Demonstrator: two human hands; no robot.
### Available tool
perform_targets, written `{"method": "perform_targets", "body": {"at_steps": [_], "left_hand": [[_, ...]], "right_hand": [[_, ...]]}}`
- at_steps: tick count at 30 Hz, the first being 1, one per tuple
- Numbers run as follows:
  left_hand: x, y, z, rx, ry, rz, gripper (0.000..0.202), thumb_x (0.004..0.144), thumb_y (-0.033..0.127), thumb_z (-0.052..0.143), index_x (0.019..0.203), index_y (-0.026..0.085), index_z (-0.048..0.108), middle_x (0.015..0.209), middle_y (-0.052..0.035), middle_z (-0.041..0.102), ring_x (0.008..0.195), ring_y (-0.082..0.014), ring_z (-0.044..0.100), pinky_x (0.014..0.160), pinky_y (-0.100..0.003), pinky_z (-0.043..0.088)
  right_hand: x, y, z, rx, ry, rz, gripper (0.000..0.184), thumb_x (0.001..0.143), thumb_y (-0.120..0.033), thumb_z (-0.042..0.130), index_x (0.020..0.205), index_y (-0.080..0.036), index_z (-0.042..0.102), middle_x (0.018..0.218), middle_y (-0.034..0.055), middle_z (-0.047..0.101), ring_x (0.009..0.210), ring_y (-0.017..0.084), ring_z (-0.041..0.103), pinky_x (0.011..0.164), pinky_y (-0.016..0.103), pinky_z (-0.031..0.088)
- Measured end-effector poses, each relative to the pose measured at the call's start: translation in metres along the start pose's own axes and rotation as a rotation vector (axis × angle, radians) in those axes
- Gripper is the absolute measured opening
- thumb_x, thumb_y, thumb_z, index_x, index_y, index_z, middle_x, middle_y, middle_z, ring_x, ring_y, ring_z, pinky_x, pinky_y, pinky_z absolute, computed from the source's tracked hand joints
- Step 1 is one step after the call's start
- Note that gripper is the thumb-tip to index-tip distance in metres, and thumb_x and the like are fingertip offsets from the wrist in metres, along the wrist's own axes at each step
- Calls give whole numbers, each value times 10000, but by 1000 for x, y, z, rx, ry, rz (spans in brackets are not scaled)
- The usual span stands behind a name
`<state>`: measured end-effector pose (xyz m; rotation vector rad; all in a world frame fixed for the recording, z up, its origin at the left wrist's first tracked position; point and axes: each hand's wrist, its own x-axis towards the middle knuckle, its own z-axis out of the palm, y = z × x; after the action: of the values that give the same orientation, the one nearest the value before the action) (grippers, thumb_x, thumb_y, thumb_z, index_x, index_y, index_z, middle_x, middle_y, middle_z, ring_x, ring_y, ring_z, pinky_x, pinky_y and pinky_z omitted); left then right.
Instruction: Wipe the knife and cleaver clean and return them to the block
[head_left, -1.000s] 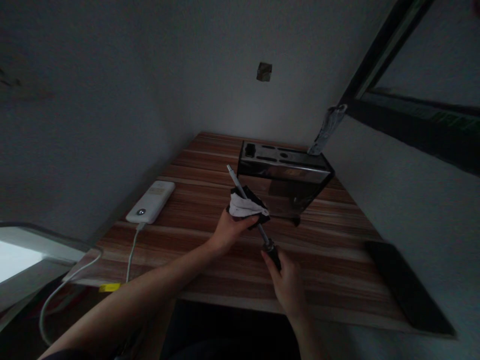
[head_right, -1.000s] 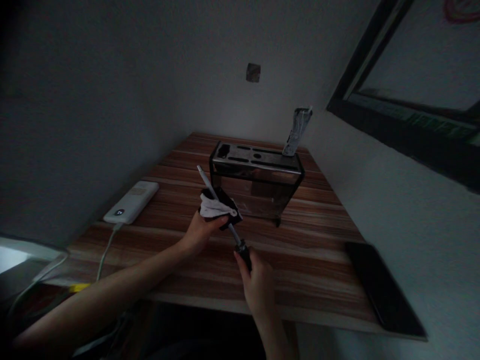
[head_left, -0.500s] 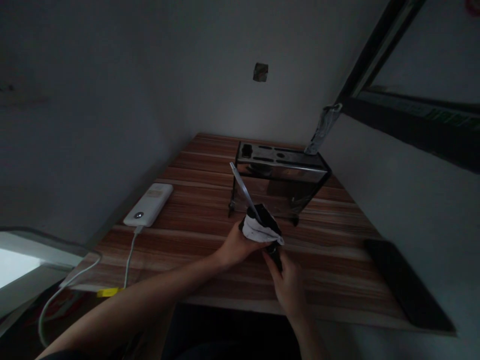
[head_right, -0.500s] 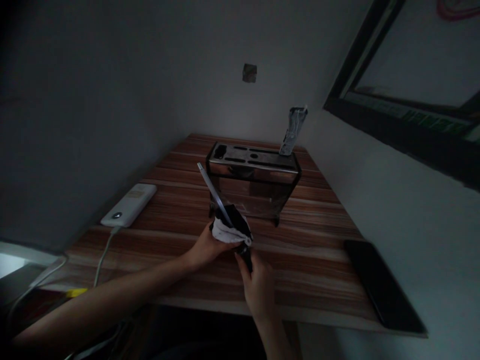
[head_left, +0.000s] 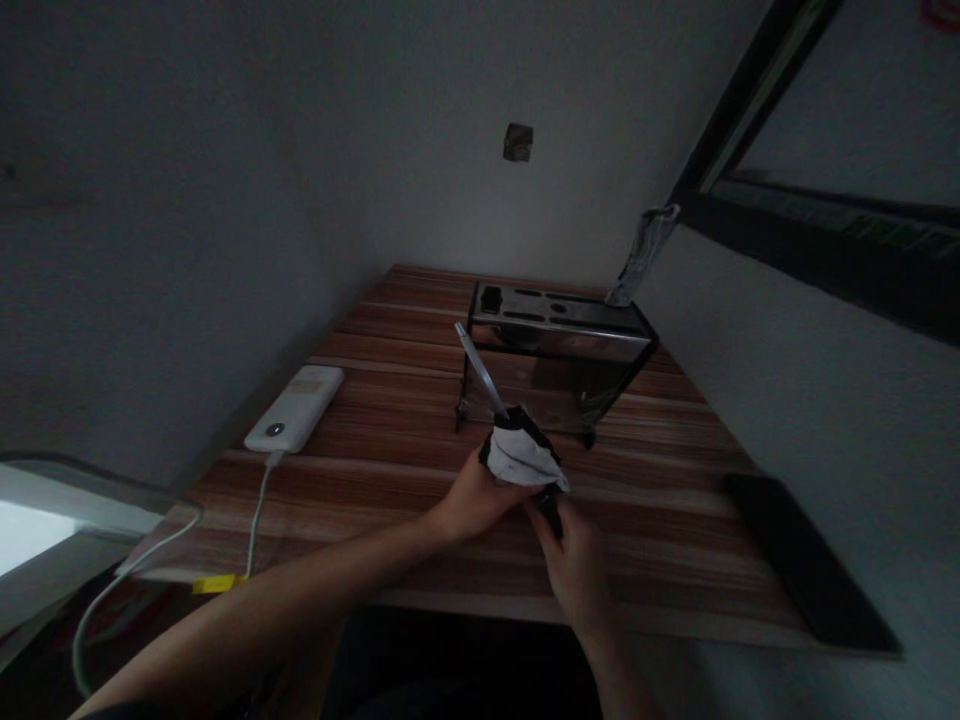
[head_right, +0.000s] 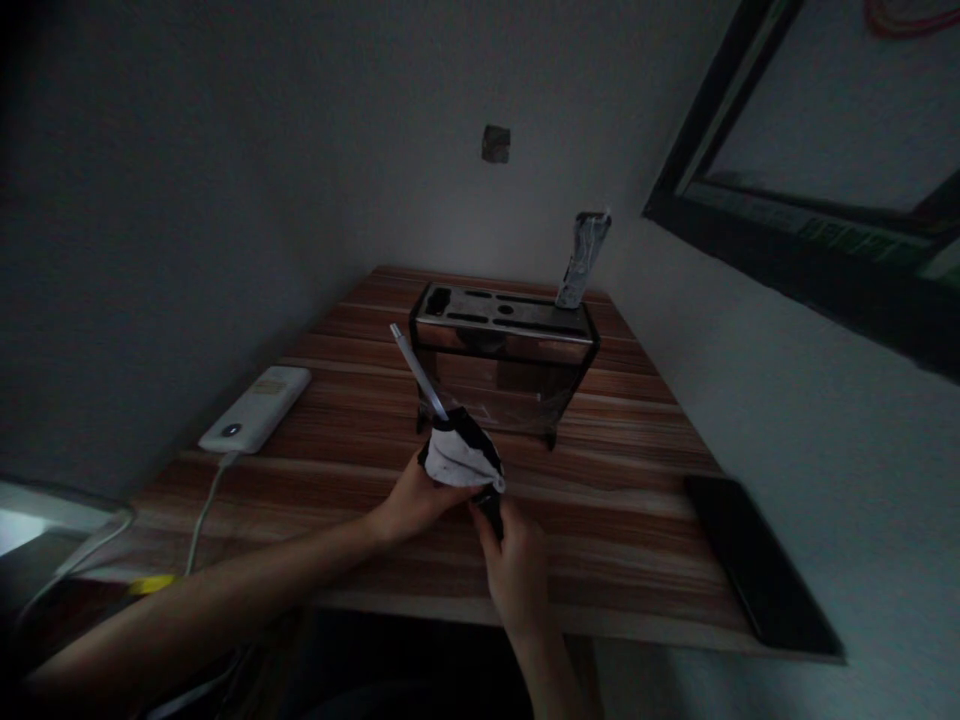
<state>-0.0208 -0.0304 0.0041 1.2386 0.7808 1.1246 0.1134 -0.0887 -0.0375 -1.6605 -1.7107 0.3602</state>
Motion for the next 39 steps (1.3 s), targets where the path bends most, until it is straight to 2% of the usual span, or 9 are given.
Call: {"method": "perform_targets", "body": {"at_steps": [6,12,18,24,29,34,39], "left_hand": [[0,4,0,0,-11,31,290,607,217,743,852,146,604,946,-86,699,879,-196,651,829,-317,508],[4,7,-6,57,11,58,324,596,235,757,879,143,631,940,-88,709,875,-210,659,812,-318,520],[11,10,-13,76,95,75,330,575,237,761,869,142,646,929,-86,715,869,-221,664,812,-331,527],[17,20,-21,97,157,105,288,593,260,748,838,136,661,902,-90,719,860,-227,667,813,-333,523],[23,25,-29,85,239,182,317,601,279,736,873,137,658,926,-90,717,887,-229,662,842,-348,510],[29,25,-37,128,254,259,272,617,287,725,841,140,676,891,-84,720,863,-224,663,836,-349,511],[36,24,-46,50,373,257,341,579,311,760,859,135,675,892,-80,715,851,-221,660,830,-345,507]], "right_hand": [[1,-2,-1,51,-4,-32,335,886,-432,424,847,-170,628,722,83,705,670,226,680,573,258,456],[2,-5,-1,86,-1,-41,281,878,-400,453,897,-181,630,774,78,713,716,220,686,606,247,468],[3,-4,-1,103,-37,-17,302,884,-420,442,857,-177,617,716,59,696,669,206,678,590,235,460],[3,-6,-2,114,-56,-8,322,883,-446,439,870,-186,628,782,72,713,702,206,683,634,237,475],[3,-5,0,109,-70,4,347,881,-469,432,911,-185,630,764,74,712,691,217,683,636,255,483],[2,-3,1,95,-84,4,352,879,-473,435,885,-185,636,775,74,712,701,217,683,643,259,486],[2,-6,-2,90,-105,-9,346,886,-463,430,912,-188,638,759,64,711,679,201,684,634,241,483]]}}
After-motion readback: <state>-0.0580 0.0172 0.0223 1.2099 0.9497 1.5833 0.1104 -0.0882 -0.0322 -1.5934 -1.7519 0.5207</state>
